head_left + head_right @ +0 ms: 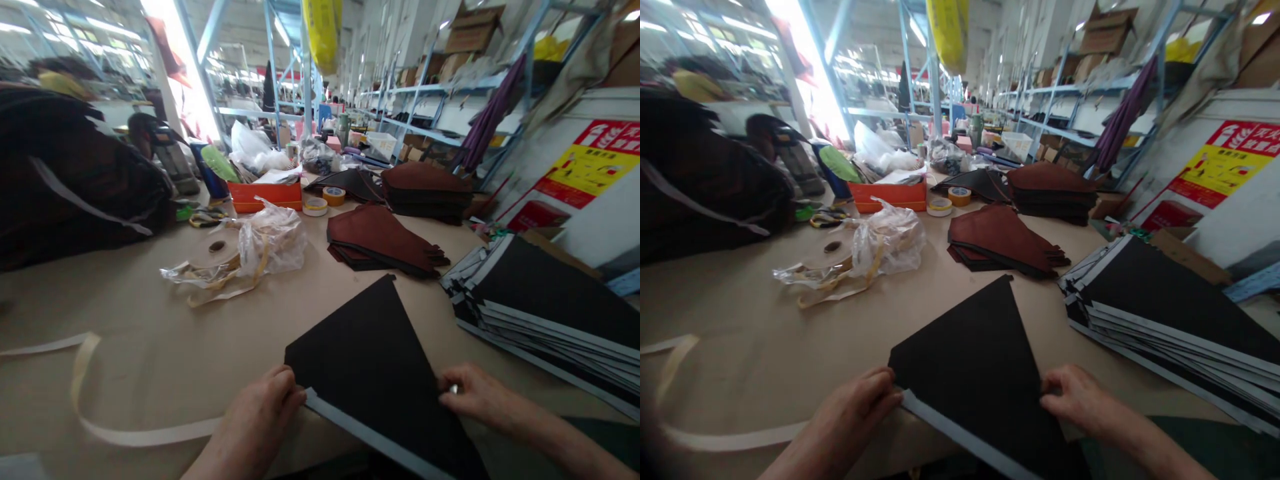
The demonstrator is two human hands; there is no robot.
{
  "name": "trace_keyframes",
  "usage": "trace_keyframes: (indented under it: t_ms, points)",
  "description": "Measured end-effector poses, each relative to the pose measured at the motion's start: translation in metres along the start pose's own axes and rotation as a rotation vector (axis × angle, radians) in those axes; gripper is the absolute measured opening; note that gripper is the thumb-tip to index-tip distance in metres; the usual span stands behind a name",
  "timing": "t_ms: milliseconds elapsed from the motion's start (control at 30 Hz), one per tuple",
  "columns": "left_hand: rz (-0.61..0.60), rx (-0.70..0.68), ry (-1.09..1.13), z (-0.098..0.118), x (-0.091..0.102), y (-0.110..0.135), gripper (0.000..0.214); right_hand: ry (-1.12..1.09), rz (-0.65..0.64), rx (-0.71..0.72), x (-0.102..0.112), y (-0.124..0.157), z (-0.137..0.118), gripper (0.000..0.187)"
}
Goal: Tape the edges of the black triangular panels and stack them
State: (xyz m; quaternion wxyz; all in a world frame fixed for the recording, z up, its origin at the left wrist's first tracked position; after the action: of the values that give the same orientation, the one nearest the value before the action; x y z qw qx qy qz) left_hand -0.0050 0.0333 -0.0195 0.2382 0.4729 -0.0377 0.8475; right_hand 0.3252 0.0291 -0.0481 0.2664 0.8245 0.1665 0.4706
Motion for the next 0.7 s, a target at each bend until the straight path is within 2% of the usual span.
trace_keyframes:
  t_ms: [67, 133, 233, 333, 400, 467, 567, 700]
  points:
    - [-0.011, 0.007, -0.012, 0.001, -0.001, -0.002, 0.024, -0.032, 0.012, -0.038, -0.013, 0.019, 0.007, 0.020]
    - [-0.013, 0.015, -0.018, 0.006, -0.001, -0.004, 0.025, -0.073, 0.022, -0.050, -0.015, 0.030, 0.009, 0.018]
    - [-0.002, 0.027, 0.064, 0.021, 0.001, -0.008, 0.027, -0.162, 0.015, -0.012, 0.000, 0.037, -0.002, 0.019]
    - [0.046, 0.030, 0.278, 0.040, 0.002, -0.010, 0.031, -0.341, 0.053, 0.085, 0.024, 0.033, -0.030, 0.023]
    - [0.099, 0.020, 0.417, 0.051, 0.002, -0.012, 0.030, -0.489, 0.043, 0.114, 0.029, 0.026, -0.052, 0.025]
    - [0.130, 0.023, 0.501, 0.056, 0.000, -0.013, 0.028, -0.598, -0.058, 0.119, 0.019, 0.018, -0.076, 0.030]
    - [0.139, 0.047, 0.535, 0.058, -0.003, -0.013, 0.027, -0.623, -0.262, 0.147, -0.008, 0.013, -0.112, 0.030]
    - [0.155, 0.051, 0.515, 0.056, -0.004, -0.013, 0.028, -0.557, -0.381, 0.194, -0.029, 0.007, -0.136, 0.018]
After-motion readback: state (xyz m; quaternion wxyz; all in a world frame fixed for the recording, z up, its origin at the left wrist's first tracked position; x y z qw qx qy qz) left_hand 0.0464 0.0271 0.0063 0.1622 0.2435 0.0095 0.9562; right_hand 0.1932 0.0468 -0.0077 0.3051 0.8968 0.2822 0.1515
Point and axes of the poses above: each hand's wrist, its own y-axis away from the middle knuckle, its own x-axis out of the back of the hand, z = x × y, the point moved 7 cm from there along -y, towards the middle knuckle, and after that the axes turned 13 degrees about -x, right-handed, at the moved point
